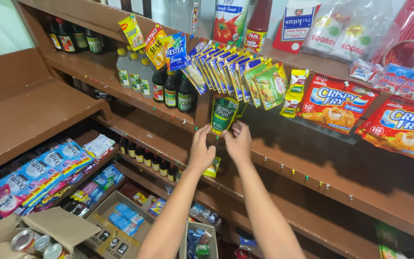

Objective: Organizing various grocery items including condiment sachets, canned goods, and bags of rice on shelves and within boxes.

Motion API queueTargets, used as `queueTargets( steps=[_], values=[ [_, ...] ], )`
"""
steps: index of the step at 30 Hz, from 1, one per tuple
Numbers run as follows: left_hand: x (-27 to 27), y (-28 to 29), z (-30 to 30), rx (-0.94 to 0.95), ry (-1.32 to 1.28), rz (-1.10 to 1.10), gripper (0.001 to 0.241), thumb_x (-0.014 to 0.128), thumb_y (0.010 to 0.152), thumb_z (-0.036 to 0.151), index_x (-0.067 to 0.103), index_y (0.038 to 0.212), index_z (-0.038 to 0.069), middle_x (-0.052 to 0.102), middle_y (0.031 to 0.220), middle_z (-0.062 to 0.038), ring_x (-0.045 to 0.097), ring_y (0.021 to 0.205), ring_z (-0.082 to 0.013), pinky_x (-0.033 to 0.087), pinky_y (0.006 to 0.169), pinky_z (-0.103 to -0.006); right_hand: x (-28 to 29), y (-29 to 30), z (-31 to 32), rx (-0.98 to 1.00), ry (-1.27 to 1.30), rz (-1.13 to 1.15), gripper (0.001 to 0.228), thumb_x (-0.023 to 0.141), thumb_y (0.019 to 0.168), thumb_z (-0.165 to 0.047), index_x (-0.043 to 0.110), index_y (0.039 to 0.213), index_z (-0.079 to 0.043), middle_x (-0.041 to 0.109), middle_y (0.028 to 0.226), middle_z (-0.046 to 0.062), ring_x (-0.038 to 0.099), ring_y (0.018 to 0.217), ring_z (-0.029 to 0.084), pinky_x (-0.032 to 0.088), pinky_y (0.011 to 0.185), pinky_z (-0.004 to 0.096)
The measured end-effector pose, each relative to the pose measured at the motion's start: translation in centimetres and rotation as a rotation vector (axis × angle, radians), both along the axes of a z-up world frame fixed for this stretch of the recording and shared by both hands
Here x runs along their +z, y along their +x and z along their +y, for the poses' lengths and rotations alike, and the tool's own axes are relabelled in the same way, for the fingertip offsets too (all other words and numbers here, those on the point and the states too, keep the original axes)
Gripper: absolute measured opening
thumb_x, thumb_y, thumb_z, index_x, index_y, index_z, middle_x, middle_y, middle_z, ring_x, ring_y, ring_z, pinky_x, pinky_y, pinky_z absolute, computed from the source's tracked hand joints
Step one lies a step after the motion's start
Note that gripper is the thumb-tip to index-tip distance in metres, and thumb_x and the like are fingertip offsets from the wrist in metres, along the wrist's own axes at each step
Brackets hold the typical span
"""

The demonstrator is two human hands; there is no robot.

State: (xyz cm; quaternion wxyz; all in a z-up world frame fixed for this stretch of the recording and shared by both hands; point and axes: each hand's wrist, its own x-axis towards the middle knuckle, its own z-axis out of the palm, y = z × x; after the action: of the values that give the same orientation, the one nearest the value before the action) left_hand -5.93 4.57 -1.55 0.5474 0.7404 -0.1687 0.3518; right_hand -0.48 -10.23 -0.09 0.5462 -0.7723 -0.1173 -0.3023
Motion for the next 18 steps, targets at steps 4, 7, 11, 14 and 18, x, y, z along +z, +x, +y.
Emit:
queueTargets(
  steps=[4,7,11,14,18],
  values=[
    [-1.7,-2.1,0.5,0.032,-0.111,-0.014,0.061,0.059,0.081,-0.005,0.052,0.141,0.003,0.051,0.146,-0.017,0.051,0.139,-0.0341,0.04,0.118,-0.0421,-1.8,-4.9,1.1,0.036,0.107,-0.056,0.054,0.076,0.088,-0.006,0.049,0.133,0.007,0.063,0.129,0.02,0.064,0.12,0.023,0.051,0.105,0.035],
    [-4.1,-4.8,0.7,-0.084,-0.249,0.206,0.062,0.061,0.084,-0.002,0.05,0.144,0.006,0.05,0.147,-0.013,0.055,0.135,-0.028,0.047,0.106,-0.0367,-4.8,-7.3,1.7,0.159,0.304,0.078,0.052,0.073,0.088,-0.004,0.049,0.133,0.004,0.064,0.127,0.017,0.064,0.117,0.02,0.052,0.102,0.033],
    [-9.8,-8.0,1.4,-0.194,-0.288,0.306,0.063,0.061,0.088,0.0,0.047,0.148,0.008,0.045,0.154,-0.009,0.055,0.136,-0.0242,0.053,0.096,-0.0339,-10.8,-8.5,2.1,0.257,0.413,0.234,0.05,0.07,0.087,-0.003,0.049,0.132,0.004,0.065,0.12,0.015,0.065,0.107,0.018,0.055,0.095,0.031],
    [-12.9,-10.9,2.7,-0.194,-0.355,0.388,0.064,0.062,0.089,0.002,0.044,0.151,0.01,0.044,0.154,-0.009,0.057,0.134,-0.0244,0.053,0.097,-0.0342,-14.5,-9.4,2.4,0.325,0.435,0.292,0.049,0.068,0.09,-0.004,0.047,0.133,0.004,0.065,0.118,0.015,0.065,0.105,0.018,0.055,0.094,0.031],
    [-15.7,-14.8,5.0,-0.155,-0.434,0.486,0.064,0.061,0.093,0.004,0.044,0.154,0.01,0.046,0.151,-0.013,0.06,0.132,-0.0243,0.053,0.102,-0.0352,-15.6,-13.5,4.6,0.333,0.41,0.426,0.048,0.069,0.091,-0.005,0.049,0.135,0.003,0.067,0.116,0.013,0.065,0.104,0.018,0.054,0.092,0.029]
  ],
)
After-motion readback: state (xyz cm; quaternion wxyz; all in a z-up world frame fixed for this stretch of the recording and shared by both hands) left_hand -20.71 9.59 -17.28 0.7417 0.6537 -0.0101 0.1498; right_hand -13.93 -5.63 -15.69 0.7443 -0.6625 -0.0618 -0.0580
